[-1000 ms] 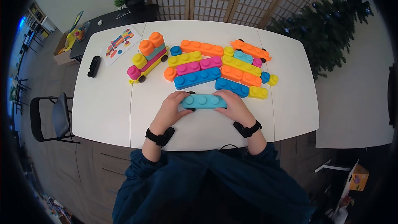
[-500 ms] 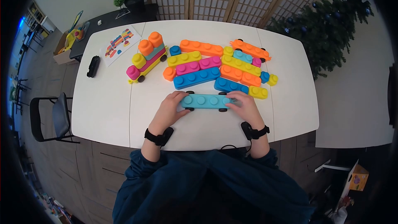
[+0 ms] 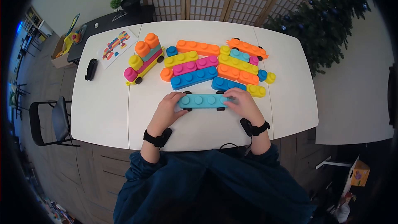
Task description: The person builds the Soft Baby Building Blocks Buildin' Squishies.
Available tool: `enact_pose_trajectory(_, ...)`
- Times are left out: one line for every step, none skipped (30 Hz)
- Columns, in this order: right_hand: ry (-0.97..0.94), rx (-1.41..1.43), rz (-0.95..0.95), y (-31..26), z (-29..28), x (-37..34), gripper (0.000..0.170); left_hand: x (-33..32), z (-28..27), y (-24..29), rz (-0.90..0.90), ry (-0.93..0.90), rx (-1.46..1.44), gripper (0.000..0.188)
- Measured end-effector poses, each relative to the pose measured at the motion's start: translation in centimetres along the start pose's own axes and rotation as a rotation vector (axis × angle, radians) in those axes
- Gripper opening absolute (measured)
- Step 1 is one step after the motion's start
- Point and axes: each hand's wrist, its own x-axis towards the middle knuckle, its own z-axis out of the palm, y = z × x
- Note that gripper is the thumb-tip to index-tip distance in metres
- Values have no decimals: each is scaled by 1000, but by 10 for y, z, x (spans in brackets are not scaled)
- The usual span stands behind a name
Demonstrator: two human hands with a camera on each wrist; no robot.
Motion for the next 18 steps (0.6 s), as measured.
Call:
enact_pose_trajectory(-31,-6,-10,-5,-6,8,22,1,0,1,2,1,0,55)
enact_pose_trajectory(-63,-11,-19,-10,-13,17,22,0,-1,2,-1,-2,15,55)
enact_pose_trajectory(-62,-11,-17,-20,-21,26,22,0,-1,4,-4,-7,30,55)
enact_pose_trajectory(-52,-74,-23,-33,-29,39,20,-1,-1,5,-4,-9,29,55)
enact_pose_trajectory(-41,-136,-30,-37,-34,53,19,-1,-1,5,-7,-10,52,54)
enact_pose_trajectory(-41,-208,-44,-34,-38,68,21,-1,-1,5,-10,-9,75,54)
enact_pose_trajectory(-41,-281,-59,-30,-42,85,24,-2,-1,5,-9,-8,75,54)
enact_pose_trajectory(-41,-283,-61,-21,-42,102,24,-3,-1,4,-15,-9,83,53)
enact_pose_trajectory(7,-352,-85,-6,-38,118,25,-3,0,4,-22,-10,90,51)
enact_pose_trajectory(54,-420,-109,6,-33,133,26,-4,0,3,-22,-7,89,51)
enact_pose_trajectory(53,-422,-111,13,-29,147,26,-4,1,2,-2,9,84,49)
enact_pose_trajectory(53,-489,-93,19,-24,158,28,-5,1,1,17,25,80,47)
enact_pose_trajectory(54,-554,-76,25,-19,169,30,-5,1,1,15,28,81,47)
enact_pose_trajectory(53,-552,-79,32,-14,178,30,-5,1,1,22,36,89,43)
enact_pose_trajectory(45,-627,-77,38,-9,186,30,-5,1,0,29,44,97,39)
enact_pose_trajectory(38,-702,-74,44,-5,191,31,-4,1,-1,28,46,99,39)
enact_pose_trajectory(38,-701,-77,46,-2,194,31,-4,1,-2,33,55,110,36)
enact_pose_trajectory(5,-736,-32,49,1,197,30,-4,1,-3,38,64,121,33)
